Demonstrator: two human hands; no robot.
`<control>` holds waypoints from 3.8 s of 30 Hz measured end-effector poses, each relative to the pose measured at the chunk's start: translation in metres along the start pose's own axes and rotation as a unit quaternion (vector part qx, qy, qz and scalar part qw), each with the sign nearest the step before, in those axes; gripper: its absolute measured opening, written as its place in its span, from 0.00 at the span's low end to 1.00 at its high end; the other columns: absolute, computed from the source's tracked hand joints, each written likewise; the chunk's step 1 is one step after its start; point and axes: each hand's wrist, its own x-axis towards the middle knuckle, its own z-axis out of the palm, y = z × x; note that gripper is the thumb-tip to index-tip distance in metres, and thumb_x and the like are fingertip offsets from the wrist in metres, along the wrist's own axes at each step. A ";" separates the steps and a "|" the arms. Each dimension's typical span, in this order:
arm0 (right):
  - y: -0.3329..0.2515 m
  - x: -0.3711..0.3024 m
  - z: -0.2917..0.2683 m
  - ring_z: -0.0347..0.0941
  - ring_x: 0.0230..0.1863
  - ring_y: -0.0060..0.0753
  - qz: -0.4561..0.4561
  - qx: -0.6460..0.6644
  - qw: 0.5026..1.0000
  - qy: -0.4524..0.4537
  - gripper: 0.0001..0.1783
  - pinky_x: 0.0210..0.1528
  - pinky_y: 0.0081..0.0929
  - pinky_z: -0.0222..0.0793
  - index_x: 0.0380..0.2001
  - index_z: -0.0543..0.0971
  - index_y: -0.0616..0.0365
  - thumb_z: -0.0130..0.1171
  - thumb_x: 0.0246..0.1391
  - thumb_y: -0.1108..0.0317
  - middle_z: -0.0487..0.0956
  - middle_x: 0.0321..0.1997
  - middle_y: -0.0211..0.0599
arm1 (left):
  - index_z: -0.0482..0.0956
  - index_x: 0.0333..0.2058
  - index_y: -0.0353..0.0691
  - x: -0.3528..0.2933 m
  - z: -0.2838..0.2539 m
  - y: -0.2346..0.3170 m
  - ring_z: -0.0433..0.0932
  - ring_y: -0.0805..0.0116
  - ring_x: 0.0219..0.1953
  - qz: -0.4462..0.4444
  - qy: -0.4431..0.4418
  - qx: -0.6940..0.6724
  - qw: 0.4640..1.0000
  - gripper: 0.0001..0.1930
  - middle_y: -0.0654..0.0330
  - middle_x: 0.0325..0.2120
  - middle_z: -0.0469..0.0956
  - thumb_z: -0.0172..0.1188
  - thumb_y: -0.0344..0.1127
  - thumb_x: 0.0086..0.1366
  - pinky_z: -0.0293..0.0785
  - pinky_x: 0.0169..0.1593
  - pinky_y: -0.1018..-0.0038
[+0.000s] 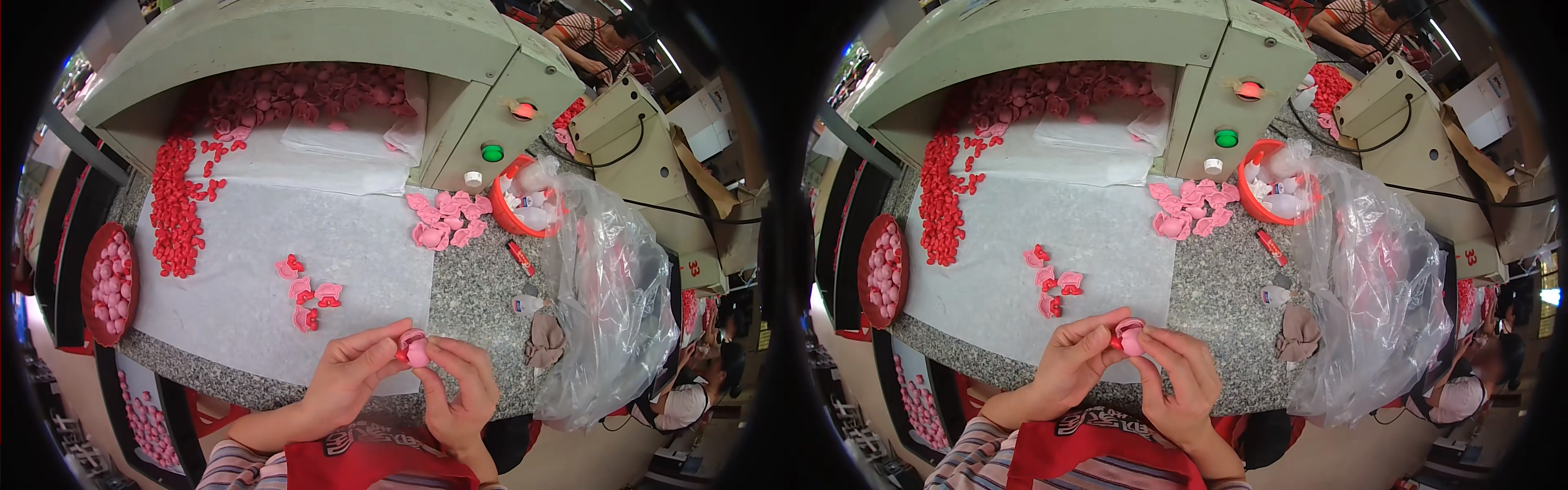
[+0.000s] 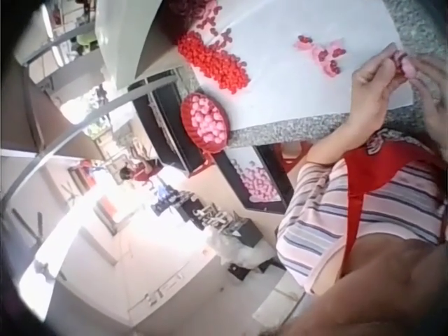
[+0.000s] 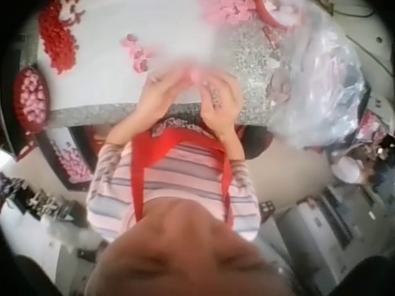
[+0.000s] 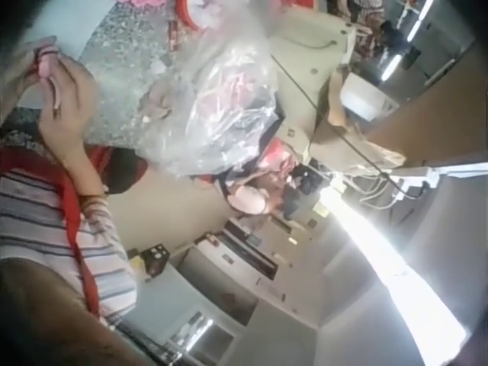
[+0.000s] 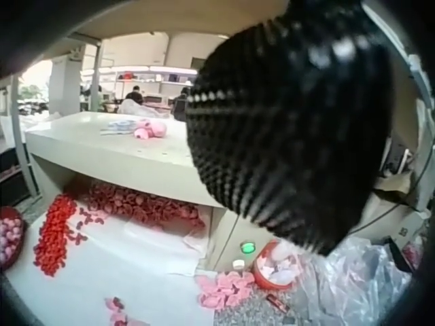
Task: Applying glue to small pink plastic toy components and assembling them into flower shapes.
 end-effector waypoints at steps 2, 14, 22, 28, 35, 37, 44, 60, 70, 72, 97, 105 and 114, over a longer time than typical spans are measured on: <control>0.000 -0.002 0.000 0.73 0.37 0.37 -0.012 0.010 1.000 0.012 0.15 0.39 0.26 0.69 0.32 0.77 0.63 0.62 0.35 0.82 0.76 0.36 0.43 | 0.67 0.50 0.33 0.000 0.000 -0.002 0.72 0.68 0.46 0.019 -0.014 0.010 1.000 0.17 0.54 0.45 0.73 0.48 0.33 0.64 0.70 0.50 0.71; 0.004 -0.014 0.002 0.73 0.37 0.37 -0.023 0.030 0.998 0.041 0.15 0.39 0.26 0.70 0.32 0.77 0.63 0.63 0.35 0.84 0.76 0.36 0.44 | 0.68 0.50 0.31 -0.003 -0.002 -0.004 0.70 0.67 0.47 0.068 -0.054 0.102 0.991 0.17 0.56 0.43 0.71 0.49 0.30 0.63 0.68 0.51 0.69; 0.004 -0.013 0.002 0.73 0.36 0.37 -0.029 0.015 0.999 0.038 0.15 0.38 0.26 0.70 0.32 0.77 0.63 0.63 0.36 0.83 0.76 0.36 0.44 | 0.69 0.49 0.30 -0.001 -0.003 -0.007 0.69 0.68 0.47 0.081 -0.068 0.115 0.988 0.16 0.55 0.43 0.70 0.49 0.29 0.63 0.67 0.51 0.72; 0.007 -0.016 0.009 0.73 0.35 0.40 -0.093 -0.033 0.993 0.071 0.15 0.37 0.30 0.71 0.33 0.76 0.63 0.61 0.37 0.84 0.76 0.36 0.44 | 0.67 0.51 0.33 -0.003 0.000 -0.010 0.69 0.67 0.47 0.207 -0.078 0.229 0.948 0.18 0.51 0.46 0.68 0.51 0.26 0.61 0.67 0.48 0.75; 0.011 -0.021 0.012 0.73 0.35 0.43 -0.147 -0.048 0.983 0.096 0.14 0.37 0.33 0.71 0.34 0.75 0.64 0.57 0.39 0.86 0.75 0.38 0.46 | 0.67 0.51 0.34 -0.004 0.000 -0.010 0.69 0.66 0.48 0.250 -0.088 0.317 0.911 0.24 0.49 0.48 0.66 0.54 0.16 0.54 0.70 0.47 0.76; 0.011 -0.021 0.011 0.73 0.35 0.44 -0.149 -0.051 0.983 0.094 0.14 0.37 0.34 0.71 0.34 0.75 0.64 0.57 0.39 0.86 0.75 0.38 0.46 | 0.67 0.51 0.34 -0.005 0.000 -0.010 0.68 0.65 0.49 0.247 -0.089 0.306 0.915 0.24 0.49 0.49 0.65 0.54 0.15 0.54 0.69 0.48 0.76; 0.010 -0.022 0.011 0.73 0.36 0.44 -0.148 -0.043 0.984 0.093 0.14 0.38 0.35 0.72 0.33 0.75 0.64 0.57 0.39 0.87 0.75 0.38 0.47 | 0.67 0.51 0.33 -0.007 0.002 -0.008 0.69 0.65 0.49 0.228 -0.087 0.283 0.928 0.23 0.49 0.49 0.66 0.54 0.16 0.54 0.70 0.48 0.75; 0.010 -0.020 0.017 0.75 0.34 0.42 -0.139 -0.029 0.983 0.118 0.13 0.35 0.33 0.73 0.31 0.77 0.62 0.60 0.38 0.84 0.76 0.36 0.42 | 0.70 0.49 0.33 -0.005 0.002 -0.010 0.71 0.67 0.44 0.272 -0.077 0.331 0.900 0.23 0.49 0.46 0.69 0.57 0.17 0.52 0.69 0.44 0.79; 0.010 -0.025 0.015 0.75 0.35 0.40 -0.169 -0.035 0.976 0.130 0.14 0.36 0.34 0.73 0.32 0.77 0.60 0.61 0.37 0.83 0.75 0.37 0.39 | 0.71 0.48 0.34 -0.006 0.001 -0.016 0.72 0.63 0.45 0.314 -0.083 0.320 0.890 0.23 0.47 0.45 0.70 0.59 0.18 0.50 0.69 0.46 0.74; 0.010 -0.025 0.013 0.75 0.36 0.39 -0.169 -0.034 0.977 0.129 0.14 0.37 0.34 0.73 0.32 0.77 0.59 0.61 0.37 0.83 0.75 0.37 0.38 | 0.71 0.48 0.34 -0.005 0.003 -0.016 0.72 0.62 0.45 0.319 -0.084 0.318 0.889 0.23 0.47 0.44 0.70 0.59 0.18 0.50 0.69 0.46 0.74; 0.011 -0.004 -0.011 0.59 0.54 0.45 0.030 0.189 0.980 -0.050 0.19 0.56 0.41 0.55 0.34 0.78 0.59 0.67 0.33 0.75 0.66 0.49 0.45 | 0.72 0.45 0.32 -0.004 -0.001 -0.016 0.69 0.57 0.47 0.250 -0.097 0.182 0.946 0.16 0.44 0.44 0.69 0.55 0.31 0.58 0.66 0.50 0.66; 0.011 -0.003 -0.010 0.57 0.56 0.45 0.019 0.192 0.979 -0.059 0.17 0.58 0.42 0.53 0.33 0.79 0.58 0.67 0.33 0.73 0.66 0.50 0.45 | 0.72 0.45 0.32 -0.004 0.000 -0.016 0.69 0.56 0.47 0.245 -0.106 0.180 0.947 0.16 0.43 0.44 0.69 0.55 0.30 0.59 0.65 0.51 0.66; 0.009 0.001 -0.010 0.60 0.53 0.45 0.011 0.165 0.984 -0.062 0.16 0.54 0.42 0.56 0.32 0.79 0.58 0.67 0.34 0.72 0.68 0.47 0.44 | 0.72 0.45 0.32 -0.001 -0.002 -0.017 0.69 0.57 0.47 0.242 -0.109 0.165 0.950 0.15 0.43 0.44 0.69 0.54 0.30 0.59 0.65 0.51 0.65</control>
